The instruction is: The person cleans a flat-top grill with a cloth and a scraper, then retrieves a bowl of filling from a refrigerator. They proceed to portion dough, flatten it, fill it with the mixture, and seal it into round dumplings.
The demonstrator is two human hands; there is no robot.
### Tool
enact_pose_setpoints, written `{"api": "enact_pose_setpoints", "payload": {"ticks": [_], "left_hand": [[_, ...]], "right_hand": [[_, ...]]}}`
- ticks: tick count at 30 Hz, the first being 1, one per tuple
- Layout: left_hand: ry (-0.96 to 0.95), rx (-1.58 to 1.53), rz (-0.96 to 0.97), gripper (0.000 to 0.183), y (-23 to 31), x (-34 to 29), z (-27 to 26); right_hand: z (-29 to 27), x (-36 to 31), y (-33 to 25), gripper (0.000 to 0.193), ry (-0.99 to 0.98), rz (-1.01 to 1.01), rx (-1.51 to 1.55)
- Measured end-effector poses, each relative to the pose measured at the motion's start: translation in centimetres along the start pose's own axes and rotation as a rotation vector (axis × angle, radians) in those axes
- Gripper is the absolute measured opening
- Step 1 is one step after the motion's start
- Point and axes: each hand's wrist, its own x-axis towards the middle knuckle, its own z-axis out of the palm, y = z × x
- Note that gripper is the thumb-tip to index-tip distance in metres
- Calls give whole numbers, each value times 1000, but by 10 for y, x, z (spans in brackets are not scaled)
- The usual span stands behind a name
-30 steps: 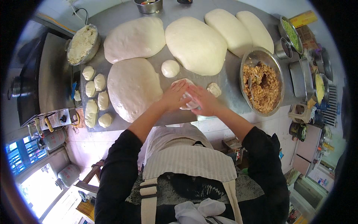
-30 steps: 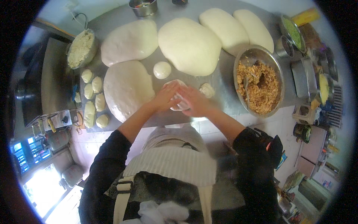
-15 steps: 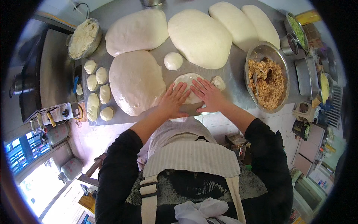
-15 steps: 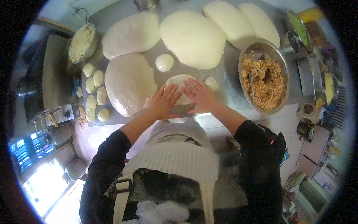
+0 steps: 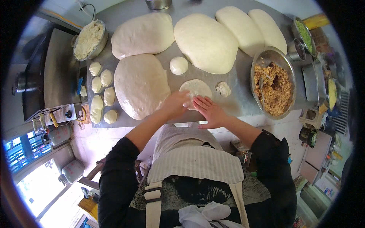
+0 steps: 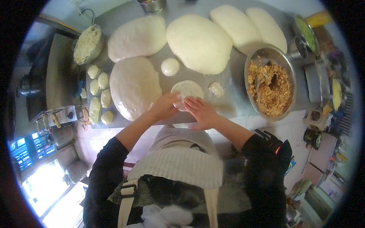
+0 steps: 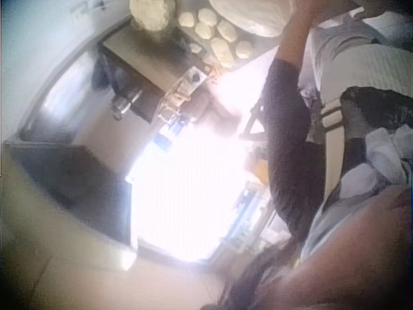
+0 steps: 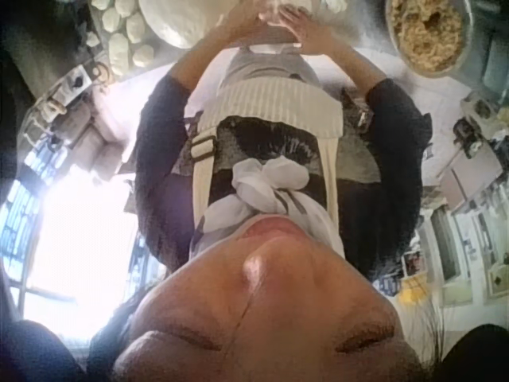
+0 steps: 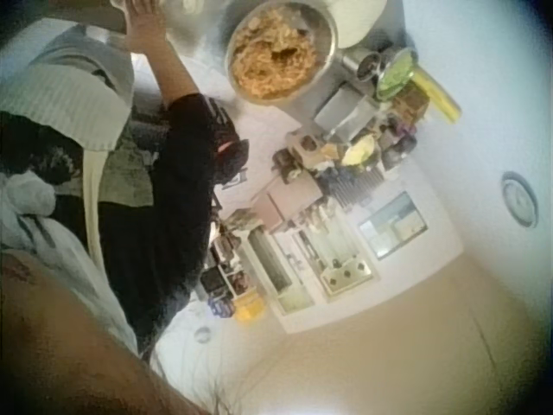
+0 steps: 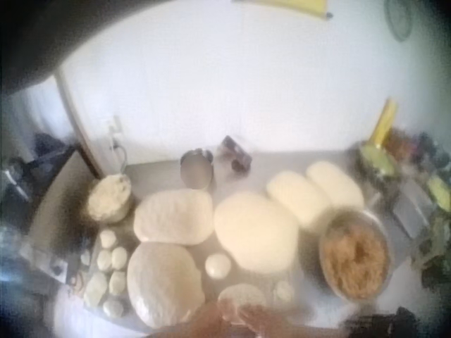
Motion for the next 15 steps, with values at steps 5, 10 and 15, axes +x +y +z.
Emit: {"api": "enact_pose_setpoints", "payload": {"ticks": [5, 10, 15], "left_hand": [[143, -45, -427, 34, -18, 70, -6], [47, -156, -499, 26, -2, 79, -11], [177, 72, -299, 22, 7, 66, -5]], "right_hand": [[-14, 3, 5, 78, -12, -77, 65], [-26, 71, 52, 35, 658, 205, 142], [-7, 87, 91, 31, 337, 216, 344]]}}
